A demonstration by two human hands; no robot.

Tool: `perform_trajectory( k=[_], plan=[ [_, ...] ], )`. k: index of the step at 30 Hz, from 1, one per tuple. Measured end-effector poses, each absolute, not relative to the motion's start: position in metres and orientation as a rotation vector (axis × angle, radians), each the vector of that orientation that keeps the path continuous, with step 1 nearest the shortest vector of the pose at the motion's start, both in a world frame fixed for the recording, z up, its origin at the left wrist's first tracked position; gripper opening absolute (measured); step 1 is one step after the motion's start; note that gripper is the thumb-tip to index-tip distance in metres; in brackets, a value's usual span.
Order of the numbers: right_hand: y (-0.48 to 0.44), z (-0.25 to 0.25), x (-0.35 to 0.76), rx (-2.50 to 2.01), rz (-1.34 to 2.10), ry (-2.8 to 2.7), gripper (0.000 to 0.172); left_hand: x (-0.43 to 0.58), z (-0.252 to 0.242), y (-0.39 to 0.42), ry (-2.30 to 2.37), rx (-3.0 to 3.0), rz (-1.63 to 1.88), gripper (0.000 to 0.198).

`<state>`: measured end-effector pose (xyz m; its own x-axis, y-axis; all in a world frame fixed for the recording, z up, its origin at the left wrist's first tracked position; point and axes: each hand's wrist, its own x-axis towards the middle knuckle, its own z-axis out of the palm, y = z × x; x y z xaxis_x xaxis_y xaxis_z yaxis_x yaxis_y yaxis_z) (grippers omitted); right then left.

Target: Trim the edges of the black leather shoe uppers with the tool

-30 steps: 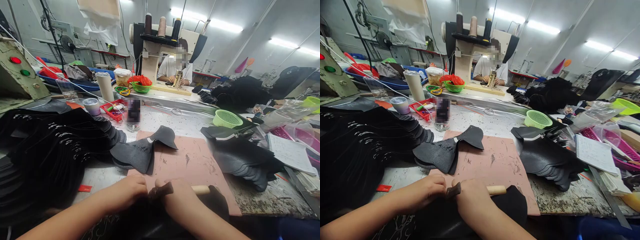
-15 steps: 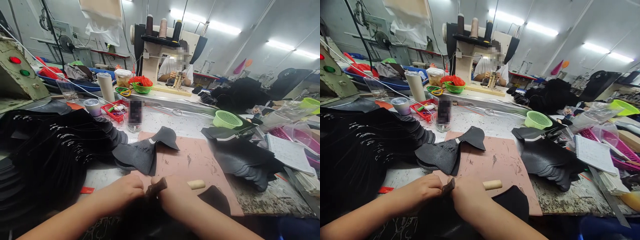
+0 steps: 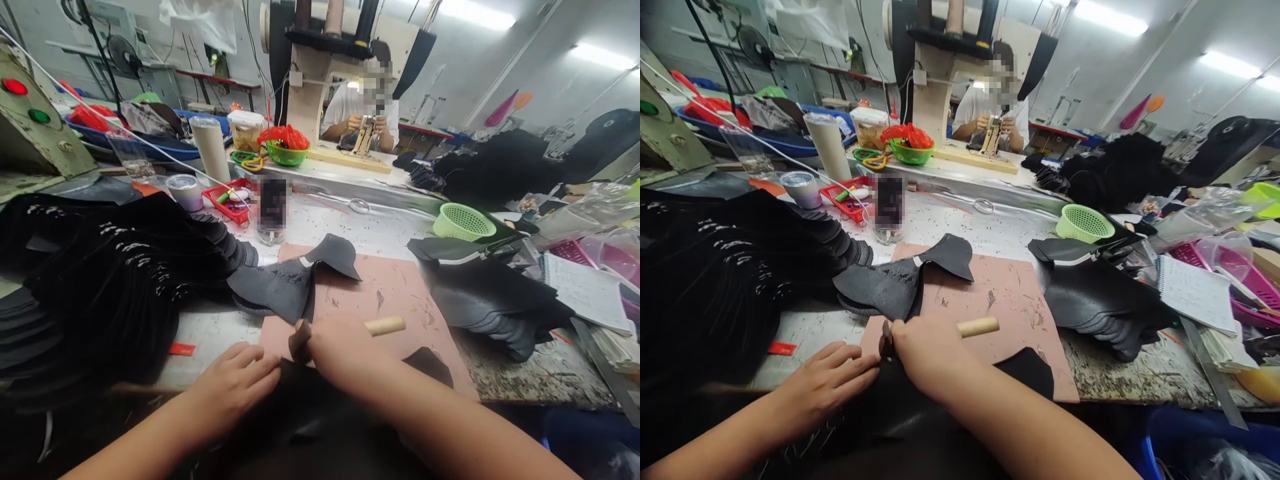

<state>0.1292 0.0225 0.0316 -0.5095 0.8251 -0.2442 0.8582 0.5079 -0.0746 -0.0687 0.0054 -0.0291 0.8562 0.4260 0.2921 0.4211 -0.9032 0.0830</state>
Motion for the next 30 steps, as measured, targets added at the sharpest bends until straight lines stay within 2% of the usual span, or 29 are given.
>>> perform_trajectory(
  k=[13,19,24,27,30],
  plan=[
    [0.026,0.027,0.134,1.487,-0.353,2.597,0.015,-0.061,-0.033,-0.006,0.924,2.954,0.602,0.024],
    [-0.005,0.048,0.198,1.991,-0.340,2.304,0.024,-0.035,-0.003,-0.003,0.918,2.782,0.598,0.020],
    [-0.038,0.024,0.228,1.967,-0.454,2.223,0.015,0.031,0.031,-0.004,0.572,2.608,0.255,0.021],
    [-0.044,0.008,0.246,2.134,-0.384,2.194,0.019,0.073,0.022,-0.017,0.434,2.729,0.118,0.030],
    [-0.042,0.000,0.278,2.363,-0.203,2.178,0.025,0.099,0.003,-0.024,0.316,2.945,0.032,0.019]
  ],
)
